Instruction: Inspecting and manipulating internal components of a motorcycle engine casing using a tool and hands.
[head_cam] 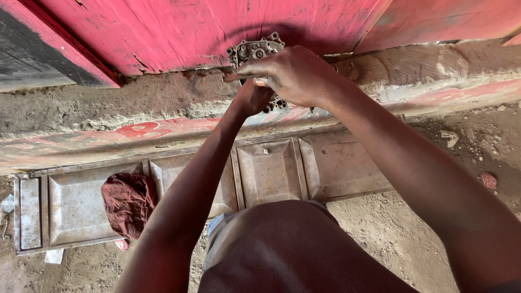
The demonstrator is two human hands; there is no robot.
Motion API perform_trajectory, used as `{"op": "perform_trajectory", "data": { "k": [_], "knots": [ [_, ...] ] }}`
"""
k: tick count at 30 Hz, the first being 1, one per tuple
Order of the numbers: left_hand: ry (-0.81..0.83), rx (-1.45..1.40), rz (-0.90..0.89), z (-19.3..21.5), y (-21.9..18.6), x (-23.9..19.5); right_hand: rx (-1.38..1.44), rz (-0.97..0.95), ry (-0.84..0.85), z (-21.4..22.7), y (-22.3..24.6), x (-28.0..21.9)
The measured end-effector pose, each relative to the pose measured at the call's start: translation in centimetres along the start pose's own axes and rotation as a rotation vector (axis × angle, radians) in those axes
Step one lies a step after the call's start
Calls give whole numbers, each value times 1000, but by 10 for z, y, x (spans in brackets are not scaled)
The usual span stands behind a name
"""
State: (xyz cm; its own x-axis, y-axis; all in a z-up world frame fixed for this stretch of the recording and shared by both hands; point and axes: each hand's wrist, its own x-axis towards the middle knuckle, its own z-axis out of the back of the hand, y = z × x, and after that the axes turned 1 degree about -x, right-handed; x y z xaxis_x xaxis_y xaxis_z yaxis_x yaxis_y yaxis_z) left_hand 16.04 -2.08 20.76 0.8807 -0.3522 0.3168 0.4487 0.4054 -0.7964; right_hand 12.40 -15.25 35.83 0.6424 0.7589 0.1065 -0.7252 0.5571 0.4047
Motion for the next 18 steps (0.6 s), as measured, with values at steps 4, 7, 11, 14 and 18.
{"op": "perform_trajectory", "data": {
  "k": [4,7,11,14,18],
  "knots": [
    [3,2,-14,-2,-5,-6,-149,-180,-195,-19,-13,-4],
    [-1,10,-9,-4,-5,-10,-399,-224,-142,-4,-4,-5],
    [-35,53,-57,-7,5,-7,-437,-124,-155,34,24,7],
    [0,38,-67,-3,-5,-9,-451,-202,67,40,10,15],
    [-82,30,-17,-9,15,-8,-474,-685,478,66,41,-4]
  ]
}}
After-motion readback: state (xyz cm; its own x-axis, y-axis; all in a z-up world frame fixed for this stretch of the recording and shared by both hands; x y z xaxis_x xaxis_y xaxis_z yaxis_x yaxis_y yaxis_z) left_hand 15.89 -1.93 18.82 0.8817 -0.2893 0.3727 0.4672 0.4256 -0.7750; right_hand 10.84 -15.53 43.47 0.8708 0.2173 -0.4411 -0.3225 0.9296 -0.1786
